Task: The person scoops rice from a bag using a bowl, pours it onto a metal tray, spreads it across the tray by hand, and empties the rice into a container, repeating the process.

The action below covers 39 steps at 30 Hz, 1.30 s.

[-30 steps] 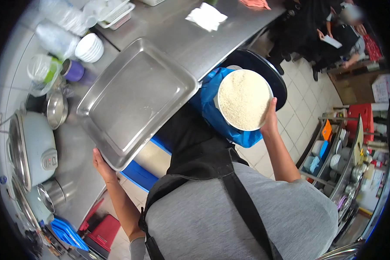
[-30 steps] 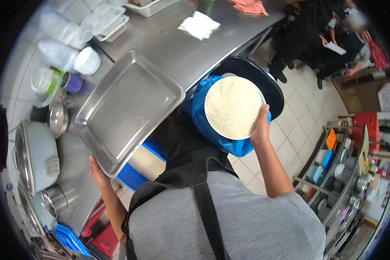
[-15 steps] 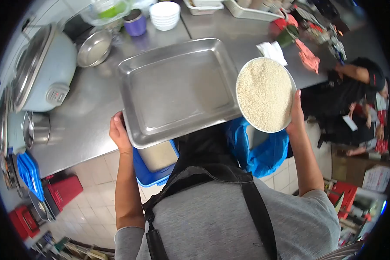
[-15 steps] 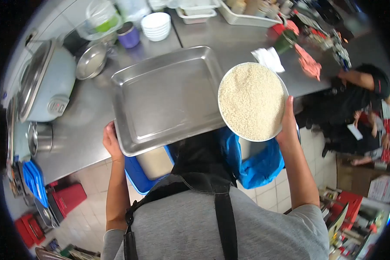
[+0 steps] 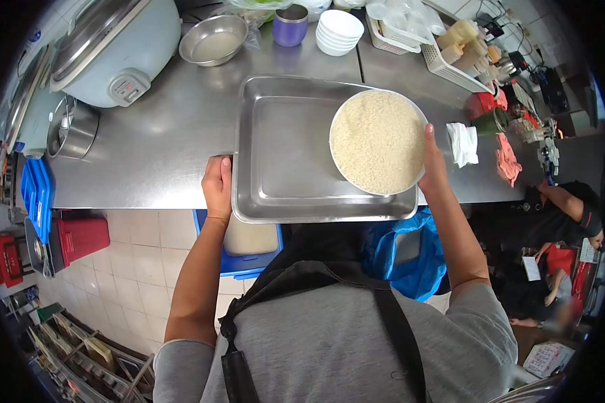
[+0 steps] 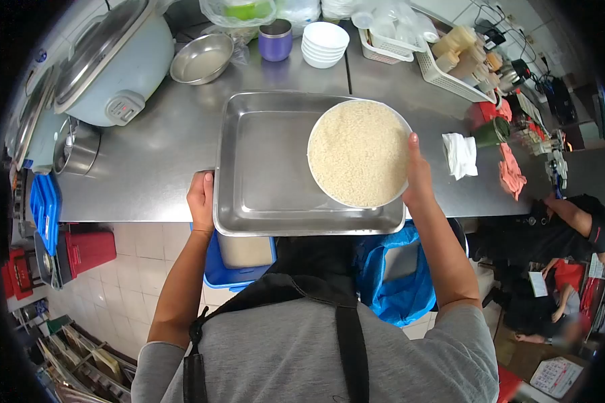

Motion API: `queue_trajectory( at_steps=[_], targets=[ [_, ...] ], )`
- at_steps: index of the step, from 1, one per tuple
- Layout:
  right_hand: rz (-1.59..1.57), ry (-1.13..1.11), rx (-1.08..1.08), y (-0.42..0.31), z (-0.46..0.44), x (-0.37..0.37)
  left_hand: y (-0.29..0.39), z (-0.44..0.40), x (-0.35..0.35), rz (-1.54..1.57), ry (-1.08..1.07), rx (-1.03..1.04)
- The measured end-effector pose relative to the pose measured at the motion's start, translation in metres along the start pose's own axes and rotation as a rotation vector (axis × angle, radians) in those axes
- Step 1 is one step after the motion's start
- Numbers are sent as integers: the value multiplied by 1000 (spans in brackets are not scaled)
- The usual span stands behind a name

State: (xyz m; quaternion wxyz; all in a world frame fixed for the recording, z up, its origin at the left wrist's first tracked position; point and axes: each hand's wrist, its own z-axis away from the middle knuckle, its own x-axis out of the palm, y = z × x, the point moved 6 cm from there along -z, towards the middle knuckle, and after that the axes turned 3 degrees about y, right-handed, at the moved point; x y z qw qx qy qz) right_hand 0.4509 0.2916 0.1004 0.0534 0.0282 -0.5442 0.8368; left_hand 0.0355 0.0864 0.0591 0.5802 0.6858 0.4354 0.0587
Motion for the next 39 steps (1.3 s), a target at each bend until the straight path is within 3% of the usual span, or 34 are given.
queue_trajectory(
  at_steps=[8,17,23,26,29,32,37,39],
  targets=[
    [184,-15,-130,-25,-7,39,4,-1,0,13,0,18],
    [312,-33,-523,-63,-2,63,3,0,-1,29,16,22],
    [796,2,-1189,-104,63,110,-1,0,0,25,24,24],
    [890,-37,-1465,-122,87,121,2,0,-1,33,32,17],
    [947,-60,-1609,-132,102,129,4,0,-2,47,34,15],
    [979,-60,-1663,-132,107,129,3,0,-3,46,31,3],
    [627,19,-1213,-117,86,107,1,-2,-4,57,23,13],
    [471,23,-1055,-106,75,99,-34,0,1,337,-42,-264]
  ],
)
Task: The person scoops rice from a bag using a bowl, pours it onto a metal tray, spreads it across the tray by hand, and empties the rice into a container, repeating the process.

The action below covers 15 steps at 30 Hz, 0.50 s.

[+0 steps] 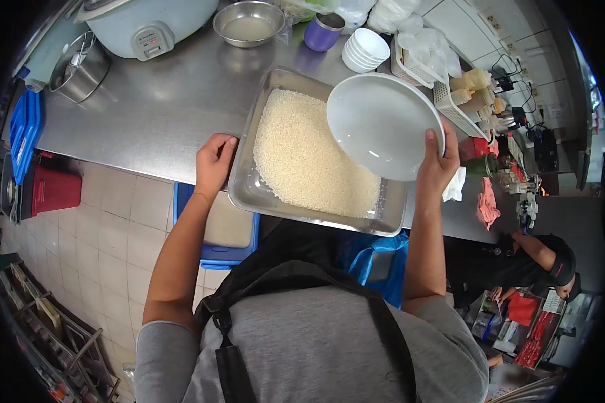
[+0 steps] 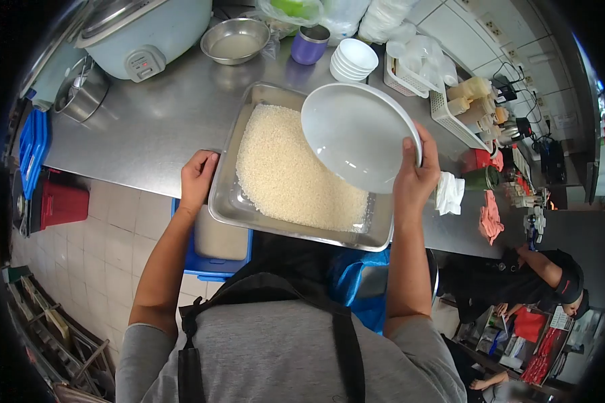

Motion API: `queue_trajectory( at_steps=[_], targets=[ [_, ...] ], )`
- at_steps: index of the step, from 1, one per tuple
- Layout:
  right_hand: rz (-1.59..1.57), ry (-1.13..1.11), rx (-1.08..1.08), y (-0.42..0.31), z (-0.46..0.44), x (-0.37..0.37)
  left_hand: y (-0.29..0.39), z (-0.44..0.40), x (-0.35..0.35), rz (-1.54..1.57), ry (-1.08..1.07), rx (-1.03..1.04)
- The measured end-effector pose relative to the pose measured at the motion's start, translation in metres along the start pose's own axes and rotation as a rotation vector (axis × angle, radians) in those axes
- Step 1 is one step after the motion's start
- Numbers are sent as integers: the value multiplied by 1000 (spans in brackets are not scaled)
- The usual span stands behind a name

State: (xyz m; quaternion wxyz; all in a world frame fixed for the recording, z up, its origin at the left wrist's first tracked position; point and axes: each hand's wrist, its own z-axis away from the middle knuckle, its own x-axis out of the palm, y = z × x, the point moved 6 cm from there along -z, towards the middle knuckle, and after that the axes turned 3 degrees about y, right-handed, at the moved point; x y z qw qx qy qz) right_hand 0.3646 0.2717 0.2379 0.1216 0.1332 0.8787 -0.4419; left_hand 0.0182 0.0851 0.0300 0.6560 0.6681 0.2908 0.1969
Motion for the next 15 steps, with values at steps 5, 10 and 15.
queue_trajectory(
  at_steps=[5,10,15],
  targets=[
    [-296,33,254,8,18,0,71,9,-6,-165,233,247],
    [-530,5,417,-7,28,17,188,50,113,-514,-298,1162],
    [-546,-75,453,-20,35,21,211,47,181,-741,-521,1435]
  ],
)
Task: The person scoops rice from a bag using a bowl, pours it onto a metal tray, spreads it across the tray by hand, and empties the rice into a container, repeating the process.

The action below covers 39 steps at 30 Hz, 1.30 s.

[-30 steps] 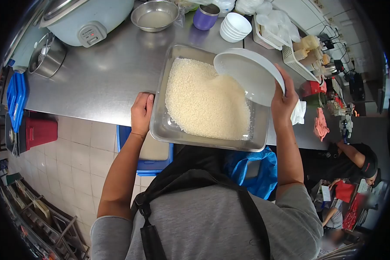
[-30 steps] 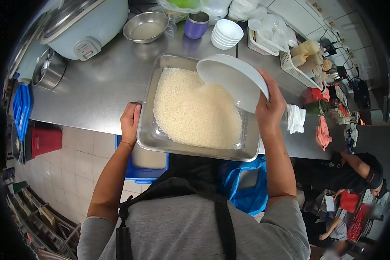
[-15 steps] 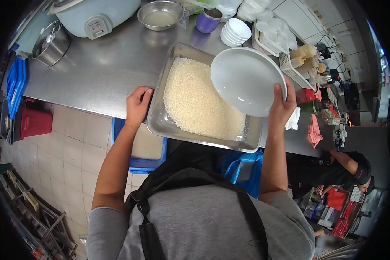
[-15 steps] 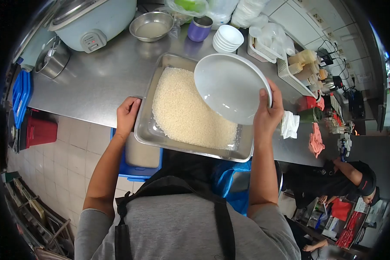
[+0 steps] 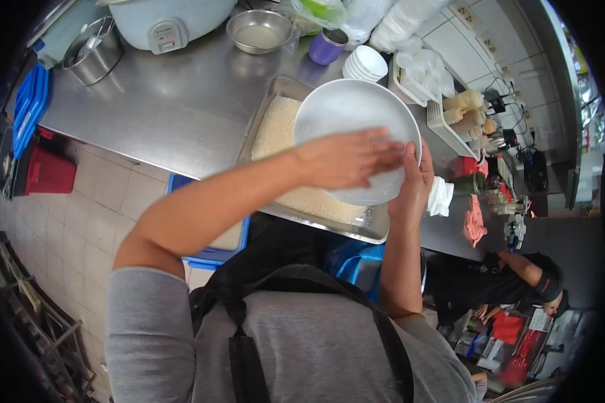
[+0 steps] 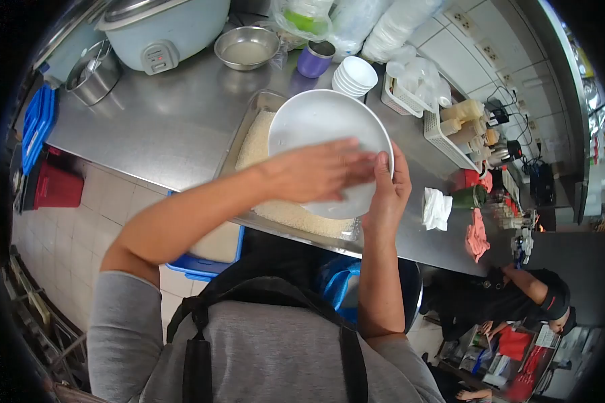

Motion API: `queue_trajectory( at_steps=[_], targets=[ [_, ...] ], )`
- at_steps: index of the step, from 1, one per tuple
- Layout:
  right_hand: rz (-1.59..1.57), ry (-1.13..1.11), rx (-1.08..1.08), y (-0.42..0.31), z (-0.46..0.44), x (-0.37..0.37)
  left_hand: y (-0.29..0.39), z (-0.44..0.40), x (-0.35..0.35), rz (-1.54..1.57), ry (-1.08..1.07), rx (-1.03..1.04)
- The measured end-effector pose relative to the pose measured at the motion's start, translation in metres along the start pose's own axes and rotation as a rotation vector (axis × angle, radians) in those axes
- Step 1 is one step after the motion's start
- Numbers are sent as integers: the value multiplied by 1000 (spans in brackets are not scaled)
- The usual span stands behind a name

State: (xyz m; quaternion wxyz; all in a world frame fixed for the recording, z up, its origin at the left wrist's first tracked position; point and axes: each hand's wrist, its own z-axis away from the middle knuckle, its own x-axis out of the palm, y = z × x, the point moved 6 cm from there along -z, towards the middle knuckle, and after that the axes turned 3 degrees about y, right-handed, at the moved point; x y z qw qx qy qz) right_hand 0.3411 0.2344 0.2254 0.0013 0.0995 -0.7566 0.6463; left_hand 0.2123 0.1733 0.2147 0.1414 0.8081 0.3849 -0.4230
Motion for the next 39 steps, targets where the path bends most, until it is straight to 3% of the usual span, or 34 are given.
queue_trajectory(
  at_steps=[5,9,16,22,26,29,32,35,39],
  targets=[
    [41,-5,10,-12,9,-2,-49,10,-17,-371,-38,-100],
    [62,14,-128,-18,12,-2,-49,46,-2,-259,-91,-336],
    [18,50,-269,-20,13,5,-2,70,22,63,106,-554],
    [52,112,-369,-15,9,-3,4,68,16,403,26,-447],
    [-43,106,-324,-13,8,-6,-21,54,-15,121,262,-514],
    [-149,108,-308,-18,12,-1,-15,49,0,150,252,-573],
    [-201,100,-316,-21,9,0,10,47,13,183,216,-488],
    [-157,100,-350,-21,5,-6,20,49,16,284,214,-406],
    [-134,112,-378,-19,5,-8,12,58,9,509,202,-445]
  ],
)
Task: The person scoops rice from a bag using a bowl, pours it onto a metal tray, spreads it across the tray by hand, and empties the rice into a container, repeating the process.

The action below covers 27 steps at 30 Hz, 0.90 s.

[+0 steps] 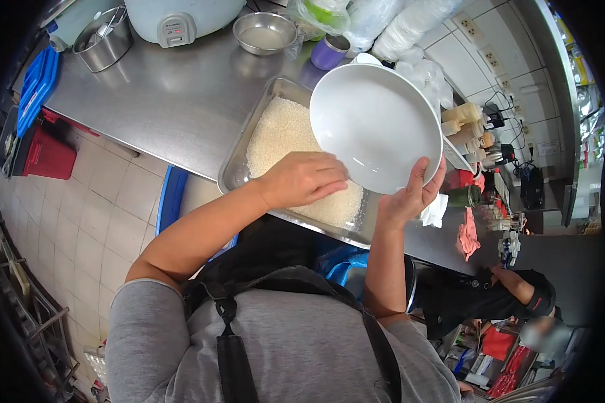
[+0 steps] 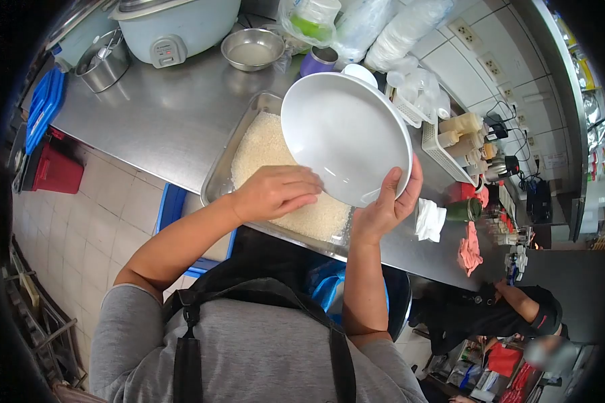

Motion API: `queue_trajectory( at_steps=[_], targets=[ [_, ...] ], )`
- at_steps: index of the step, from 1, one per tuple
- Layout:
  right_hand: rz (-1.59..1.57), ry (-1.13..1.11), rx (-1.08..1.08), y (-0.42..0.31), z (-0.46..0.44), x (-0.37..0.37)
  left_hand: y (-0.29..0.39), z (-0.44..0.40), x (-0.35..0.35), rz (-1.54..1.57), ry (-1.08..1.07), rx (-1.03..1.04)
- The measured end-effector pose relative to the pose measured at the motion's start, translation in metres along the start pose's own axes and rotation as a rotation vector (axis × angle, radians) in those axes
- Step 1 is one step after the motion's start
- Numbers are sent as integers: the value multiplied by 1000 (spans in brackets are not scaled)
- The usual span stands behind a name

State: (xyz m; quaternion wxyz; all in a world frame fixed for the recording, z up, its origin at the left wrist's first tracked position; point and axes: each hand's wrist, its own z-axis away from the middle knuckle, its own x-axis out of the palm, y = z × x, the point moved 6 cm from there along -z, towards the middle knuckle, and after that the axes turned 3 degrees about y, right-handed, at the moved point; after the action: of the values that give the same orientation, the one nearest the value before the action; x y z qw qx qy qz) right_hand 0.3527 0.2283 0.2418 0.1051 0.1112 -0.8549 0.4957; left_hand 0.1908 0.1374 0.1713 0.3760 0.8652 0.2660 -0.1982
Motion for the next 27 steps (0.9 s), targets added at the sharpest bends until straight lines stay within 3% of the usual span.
queue_trajectory(
  at_steps=[5,8,14,17,23,27],
  targets=[
    [-53,-11,15,0,5,6,8,-19,-24,-225,271,14],
    [-9,5,-21,-1,4,7,15,-8,-4,-168,158,97],
    [3,30,52,7,2,-2,2,23,7,44,-53,-92],
    [-70,40,169,19,5,-4,16,-7,-12,-248,97,103],
    [-150,5,294,31,25,11,19,-59,-1,-385,56,41],
    [-105,12,307,33,28,7,-12,-57,-11,-544,121,-137]
  ],
)
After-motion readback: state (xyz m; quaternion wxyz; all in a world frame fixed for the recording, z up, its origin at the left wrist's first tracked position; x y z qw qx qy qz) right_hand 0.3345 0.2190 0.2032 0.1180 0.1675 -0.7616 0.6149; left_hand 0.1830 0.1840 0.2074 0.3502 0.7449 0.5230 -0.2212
